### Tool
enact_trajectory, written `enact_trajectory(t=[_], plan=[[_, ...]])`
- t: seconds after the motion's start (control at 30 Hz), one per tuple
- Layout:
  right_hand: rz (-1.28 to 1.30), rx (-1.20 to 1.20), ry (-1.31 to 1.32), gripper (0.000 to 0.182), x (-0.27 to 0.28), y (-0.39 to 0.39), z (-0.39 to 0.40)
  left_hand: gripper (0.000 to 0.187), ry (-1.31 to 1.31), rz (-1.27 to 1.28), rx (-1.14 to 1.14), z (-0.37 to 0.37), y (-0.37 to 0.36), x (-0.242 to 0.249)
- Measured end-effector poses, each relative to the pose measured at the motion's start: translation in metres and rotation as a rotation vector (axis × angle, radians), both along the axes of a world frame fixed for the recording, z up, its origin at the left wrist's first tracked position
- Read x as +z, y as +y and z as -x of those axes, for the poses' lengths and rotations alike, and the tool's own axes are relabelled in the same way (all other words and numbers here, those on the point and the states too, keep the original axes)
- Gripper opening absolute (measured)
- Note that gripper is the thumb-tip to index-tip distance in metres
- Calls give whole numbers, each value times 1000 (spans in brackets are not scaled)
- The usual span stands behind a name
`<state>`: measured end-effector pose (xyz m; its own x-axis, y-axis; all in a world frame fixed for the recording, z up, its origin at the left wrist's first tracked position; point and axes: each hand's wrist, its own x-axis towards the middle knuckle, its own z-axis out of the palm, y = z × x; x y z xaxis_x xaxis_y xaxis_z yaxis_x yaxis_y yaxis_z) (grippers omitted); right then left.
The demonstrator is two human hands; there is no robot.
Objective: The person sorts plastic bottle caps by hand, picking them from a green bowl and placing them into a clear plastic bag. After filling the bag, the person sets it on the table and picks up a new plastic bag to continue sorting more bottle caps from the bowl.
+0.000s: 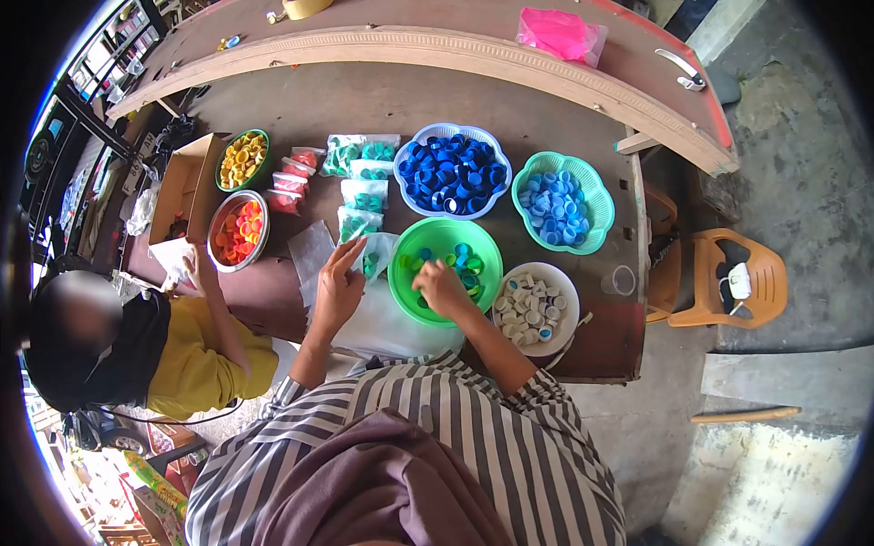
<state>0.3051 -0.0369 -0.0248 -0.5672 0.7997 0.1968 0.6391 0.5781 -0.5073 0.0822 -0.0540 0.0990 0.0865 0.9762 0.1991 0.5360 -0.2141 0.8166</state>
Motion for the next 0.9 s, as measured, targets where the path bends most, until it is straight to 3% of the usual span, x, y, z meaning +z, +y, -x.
enact_trajectory(t=[0.17,0.27,0.33,0.37,0.43,0.47,0.57,0.6,0.63,0.7,0.77,0.83,0.9], plan=[[-35,-25,-198,16,-28,-16,-3,57,-6,-6,-2,0,4,2],[114,-87,-83,22,-11,-4,-7,57,-24,10,-18,-1,6,1],[146,-303,225,35,-2,7,-10,57,4,2,-28,-3,8,0],[149,-303,225,35,2,12,-11,57,4,6,-28,-5,8,0],[206,-483,591,43,50,16,-4,57,-2,12,-50,-10,8,4],[-9,-481,611,44,73,16,3,57,-2,17,-53,-12,8,3],[-113,-444,730,42,112,4,21,60,4,-33,-89,-20,9,-4],[-226,-323,619,39,116,9,23,60,5,-38,-86,-22,9,-5],[-238,-211,341,34,133,9,21,60,7,-43,-81,-24,10,-6],[-247,-270,498,29,120,12,24,61,15,-49,-73,-23,11,-7],[28,-455,708,28,91,12,18,61,21,-54,-58,-22,13,-6],[108,-513,688,21,61,10,7,61,3,-20,-50,-17,13,-1],[282,-192,-116,8,35,1,-8,61,-12,-27,-53,-15,15,-3]])
